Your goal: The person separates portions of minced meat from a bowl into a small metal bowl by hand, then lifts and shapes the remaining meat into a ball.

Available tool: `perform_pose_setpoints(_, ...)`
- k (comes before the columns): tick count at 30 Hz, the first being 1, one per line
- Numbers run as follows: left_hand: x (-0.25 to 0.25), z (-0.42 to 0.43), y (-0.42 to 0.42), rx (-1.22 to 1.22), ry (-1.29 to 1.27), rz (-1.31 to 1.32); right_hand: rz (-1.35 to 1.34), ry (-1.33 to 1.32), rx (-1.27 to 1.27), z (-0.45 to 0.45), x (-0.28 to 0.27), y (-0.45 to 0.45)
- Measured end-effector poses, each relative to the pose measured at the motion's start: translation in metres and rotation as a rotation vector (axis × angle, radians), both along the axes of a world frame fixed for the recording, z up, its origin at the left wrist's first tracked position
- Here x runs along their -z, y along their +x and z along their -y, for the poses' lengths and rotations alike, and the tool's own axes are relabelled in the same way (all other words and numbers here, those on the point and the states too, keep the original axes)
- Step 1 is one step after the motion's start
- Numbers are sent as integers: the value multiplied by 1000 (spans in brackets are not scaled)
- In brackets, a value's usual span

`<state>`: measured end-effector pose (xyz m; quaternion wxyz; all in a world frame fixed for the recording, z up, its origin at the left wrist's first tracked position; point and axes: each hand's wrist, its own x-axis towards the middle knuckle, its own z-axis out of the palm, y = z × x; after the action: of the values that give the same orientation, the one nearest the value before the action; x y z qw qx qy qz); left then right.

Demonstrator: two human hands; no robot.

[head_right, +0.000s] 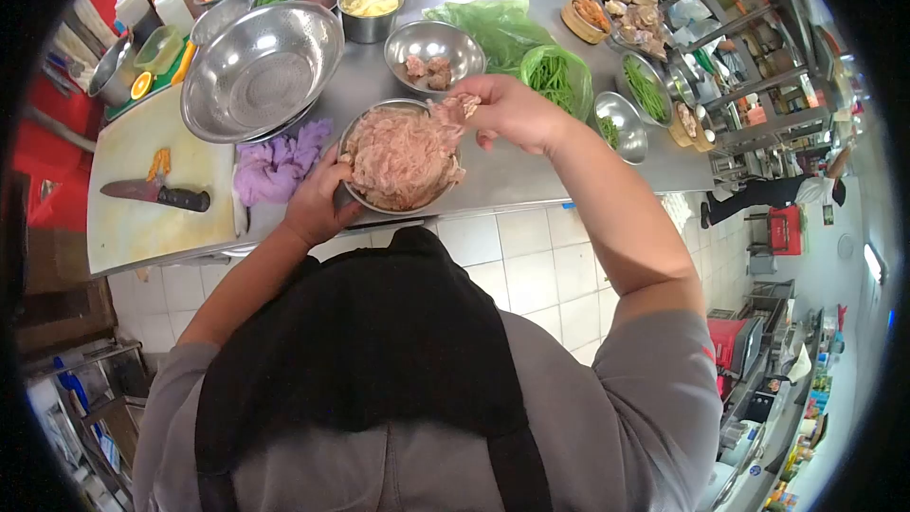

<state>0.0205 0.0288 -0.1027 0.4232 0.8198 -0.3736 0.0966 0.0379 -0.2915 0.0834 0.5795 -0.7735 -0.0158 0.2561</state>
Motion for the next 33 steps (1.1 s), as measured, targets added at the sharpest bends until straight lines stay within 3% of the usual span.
perform_pose_setpoints(4, 5, 1, -1, -20, -29, 37, -13, 127, -19, 3, 24, 4)
perform_pose_setpoints(8, 0, 0, -1, -14, -1, 8, 28, 287, 130, -3, 55, 4)
perform_pose_setpoints(11, 2, -1, -1, -6, 2, -29, 29, 331, 185, -23, 39, -3)
perform_pose_setpoints(18, 0, 0, -1, -24, 7, -12, -63, 506, 268, -11, 57, 3)
perform_pose_setpoints(21, 2, 0, -1, -20, 3, -35, -79, 412, 411, -11, 52, 7)
perform_pose_setpoints(27, 4, 0, -1, -35, 11, -26, -170, 523, 524, -4, 41, 14)
perform_pose_setpoints(33, 6, 2, -2, -72, 31, -14, -82, 475, 440, 6, 43, 27)
